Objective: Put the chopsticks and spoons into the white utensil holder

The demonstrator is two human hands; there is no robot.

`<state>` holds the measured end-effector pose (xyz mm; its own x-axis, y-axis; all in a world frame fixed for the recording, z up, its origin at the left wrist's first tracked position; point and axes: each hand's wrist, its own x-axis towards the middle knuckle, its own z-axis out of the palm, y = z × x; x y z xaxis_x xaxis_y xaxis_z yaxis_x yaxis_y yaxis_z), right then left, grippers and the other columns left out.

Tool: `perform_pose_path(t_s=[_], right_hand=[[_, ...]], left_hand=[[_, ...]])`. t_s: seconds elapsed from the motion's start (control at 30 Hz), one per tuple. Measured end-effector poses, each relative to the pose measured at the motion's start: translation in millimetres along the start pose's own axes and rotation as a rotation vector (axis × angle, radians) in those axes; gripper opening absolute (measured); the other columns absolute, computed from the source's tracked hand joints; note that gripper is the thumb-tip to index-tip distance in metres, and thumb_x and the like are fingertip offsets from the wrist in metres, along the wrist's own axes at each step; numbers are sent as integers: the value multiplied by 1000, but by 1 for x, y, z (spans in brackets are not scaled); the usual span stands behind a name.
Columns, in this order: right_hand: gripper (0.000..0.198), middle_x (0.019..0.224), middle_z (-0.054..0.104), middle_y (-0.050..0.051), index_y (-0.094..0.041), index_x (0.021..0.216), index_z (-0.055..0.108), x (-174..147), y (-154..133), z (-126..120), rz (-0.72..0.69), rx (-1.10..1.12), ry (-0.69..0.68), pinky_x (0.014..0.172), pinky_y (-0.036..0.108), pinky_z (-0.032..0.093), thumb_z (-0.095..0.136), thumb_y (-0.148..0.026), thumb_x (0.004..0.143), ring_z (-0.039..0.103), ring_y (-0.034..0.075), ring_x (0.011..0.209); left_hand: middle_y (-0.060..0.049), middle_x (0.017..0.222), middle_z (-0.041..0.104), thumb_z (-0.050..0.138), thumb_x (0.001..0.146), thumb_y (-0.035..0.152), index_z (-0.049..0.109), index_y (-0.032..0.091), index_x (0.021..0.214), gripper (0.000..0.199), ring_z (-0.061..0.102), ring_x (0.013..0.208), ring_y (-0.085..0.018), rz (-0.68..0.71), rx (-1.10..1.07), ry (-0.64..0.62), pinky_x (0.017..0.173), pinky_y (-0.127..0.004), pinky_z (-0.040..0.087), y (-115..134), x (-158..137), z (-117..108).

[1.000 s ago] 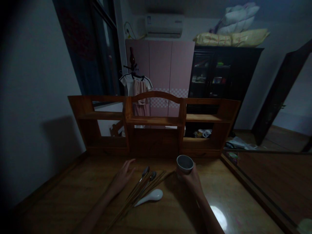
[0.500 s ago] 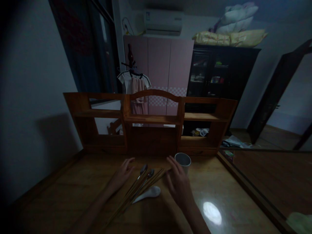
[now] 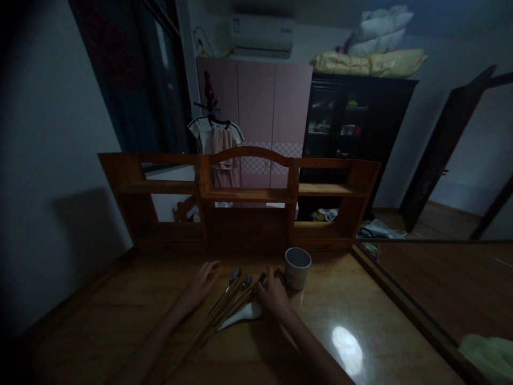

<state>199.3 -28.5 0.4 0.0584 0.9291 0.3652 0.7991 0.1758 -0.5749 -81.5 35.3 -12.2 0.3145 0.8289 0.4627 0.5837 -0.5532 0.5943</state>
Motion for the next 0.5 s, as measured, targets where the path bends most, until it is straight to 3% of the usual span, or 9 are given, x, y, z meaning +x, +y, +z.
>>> perform_pose_path(t_s=[0.17, 0.27, 0.33, 0.43, 0.5], right_hand=[[44, 104, 65, 16, -13, 125, 50, 2, -4, -5, 7, 52, -3, 85, 36, 49, 53, -26, 83, 63, 29, 100], [39, 113, 62, 16, -14, 123, 51, 2, -26, -24, -23, 73, 48, 91, 38, 47, 49, -25, 86, 60, 28, 107], [35, 125, 57, 14, -17, 122, 53, -2, -57, -53, -125, 148, 141, 96, 39, 45, 47, -25, 88, 55, 26, 116], [28, 111, 67, 6, -27, 116, 58, -24, -107, -118, -323, 272, 219, 85, 36, 52, 45, -22, 92, 63, 22, 103], [32, 104, 70, 4, -33, 117, 59, -52, -123, -157, -436, 249, 347, 82, 40, 55, 53, -23, 87, 66, 24, 95]], left_hand=[[-8, 126, 53, 38, 96, 35, 45, 26, 130, 36, 53, 119, -22, 2, -9, -19, 103, -41, 42, 8, -1, -4], [-8, 127, 53, 38, 96, 35, 45, 27, 130, 36, 52, 119, -22, -3, -12, -16, 103, -41, 42, 12, -1, -7], [-7, 127, 53, 37, 96, 35, 45, 27, 130, 36, 52, 119, -21, -3, -11, -20, 103, -40, 41, 12, -2, -7], [-7, 126, 53, 37, 96, 35, 45, 26, 131, 36, 52, 119, -21, -10, -5, -22, 103, -40, 41, 10, -1, -5], [-7, 127, 54, 38, 96, 35, 46, 26, 130, 36, 53, 119, -21, -9, 2, -13, 103, -40, 42, 9, -1, -3]])
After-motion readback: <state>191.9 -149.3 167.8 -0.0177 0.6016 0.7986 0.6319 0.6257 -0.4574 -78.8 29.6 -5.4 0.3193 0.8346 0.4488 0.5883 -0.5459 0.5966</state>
